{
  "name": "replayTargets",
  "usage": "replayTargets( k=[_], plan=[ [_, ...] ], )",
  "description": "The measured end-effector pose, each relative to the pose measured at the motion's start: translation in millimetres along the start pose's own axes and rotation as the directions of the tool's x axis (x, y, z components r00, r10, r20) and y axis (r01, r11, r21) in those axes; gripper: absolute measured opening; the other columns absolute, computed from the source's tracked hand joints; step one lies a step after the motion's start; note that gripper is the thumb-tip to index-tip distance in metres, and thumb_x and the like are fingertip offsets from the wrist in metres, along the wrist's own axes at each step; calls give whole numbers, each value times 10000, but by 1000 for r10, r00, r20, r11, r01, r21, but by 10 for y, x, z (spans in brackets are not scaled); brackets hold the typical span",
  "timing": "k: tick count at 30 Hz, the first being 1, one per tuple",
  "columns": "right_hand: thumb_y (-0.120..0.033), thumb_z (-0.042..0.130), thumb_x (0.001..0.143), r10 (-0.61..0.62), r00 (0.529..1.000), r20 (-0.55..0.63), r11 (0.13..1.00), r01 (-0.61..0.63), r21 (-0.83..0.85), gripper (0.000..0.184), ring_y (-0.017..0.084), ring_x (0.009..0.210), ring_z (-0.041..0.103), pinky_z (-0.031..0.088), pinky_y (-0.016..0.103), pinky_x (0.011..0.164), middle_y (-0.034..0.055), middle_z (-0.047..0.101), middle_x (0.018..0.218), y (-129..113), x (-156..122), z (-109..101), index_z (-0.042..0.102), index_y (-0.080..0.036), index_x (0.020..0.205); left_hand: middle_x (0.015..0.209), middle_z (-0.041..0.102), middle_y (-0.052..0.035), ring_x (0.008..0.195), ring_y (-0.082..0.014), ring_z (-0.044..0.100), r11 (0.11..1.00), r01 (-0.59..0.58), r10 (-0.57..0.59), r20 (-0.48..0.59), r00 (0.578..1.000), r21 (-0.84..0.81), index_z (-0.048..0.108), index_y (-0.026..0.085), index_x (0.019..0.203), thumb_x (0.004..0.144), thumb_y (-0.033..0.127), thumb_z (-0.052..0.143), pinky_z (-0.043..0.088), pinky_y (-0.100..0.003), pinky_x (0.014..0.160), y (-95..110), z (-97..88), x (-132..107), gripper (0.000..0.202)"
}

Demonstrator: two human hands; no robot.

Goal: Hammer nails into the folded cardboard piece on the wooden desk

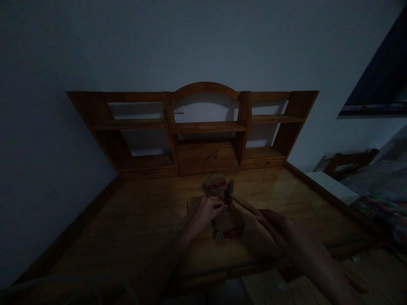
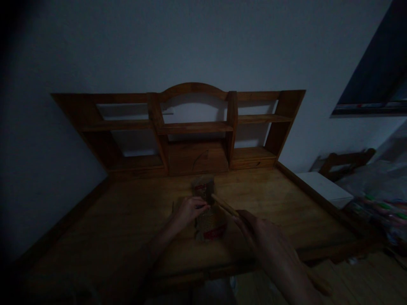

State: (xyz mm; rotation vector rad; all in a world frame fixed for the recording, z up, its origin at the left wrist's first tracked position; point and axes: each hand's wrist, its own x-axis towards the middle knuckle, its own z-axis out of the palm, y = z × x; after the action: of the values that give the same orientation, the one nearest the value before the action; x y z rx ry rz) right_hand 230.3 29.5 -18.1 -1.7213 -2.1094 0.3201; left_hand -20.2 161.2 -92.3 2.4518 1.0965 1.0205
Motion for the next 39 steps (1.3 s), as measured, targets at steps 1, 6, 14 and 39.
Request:
replayTargets(
  k=[1, 6, 14, 39],
  plan=[
    [-528, 320, 971, -11, 1000, -2, 1000, 11, -1, 353, 261, 827, 661, 470, 343, 662, 29, 686, 856, 3, 1, 7, 559, -317, 1123, 820, 657, -23, 726, -105, 588, 1000, 3, -3, 12, 1000, 0, 724, 145, 851, 866, 274, 589, 402, -197, 647, 3, -1, 1, 188],
    [-562, 308, 965, 10, 1000, -24, 1000, -9, 25, 385, 259, 877, 654, 477, 357, 716, 31, 685, 948, 6, -22, -14, 550, -325, 1148, 830, 665, -29, 723, -111, 592, 1000, 29, -29, 4, 1000, -3, 729, 155, 883, 865, 283, 590, 413, -202, 655, 12, 15, -8, 190],
    [-563, 313, 963, 7, 1000, -23, 1000, -7, 19, 370, 257, 848, 657, 473, 355, 718, 13, 686, 899, 1, -24, -24, 546, -343, 1147, 837, 666, -6, 734, -96, 597, 1000, 1, -1, -15, 1000, 2, 729, 172, 874, 868, 293, 590, 399, -191, 642, 26, -3, -11, 185],
    [-529, 322, 969, 12, 1000, -10, 1000, -12, -18, 358, 281, 837, 658, 470, 375, 708, 36, 685, 871, -4, -29, 10, 559, -322, 1141, 823, 658, -15, 733, -108, 591, 1000, 28, -28, 15, 1000, 10, 722, 159, 833, 870, 289, 585, 398, -202, 647, 71, -21, -9, 193]
  ],
)
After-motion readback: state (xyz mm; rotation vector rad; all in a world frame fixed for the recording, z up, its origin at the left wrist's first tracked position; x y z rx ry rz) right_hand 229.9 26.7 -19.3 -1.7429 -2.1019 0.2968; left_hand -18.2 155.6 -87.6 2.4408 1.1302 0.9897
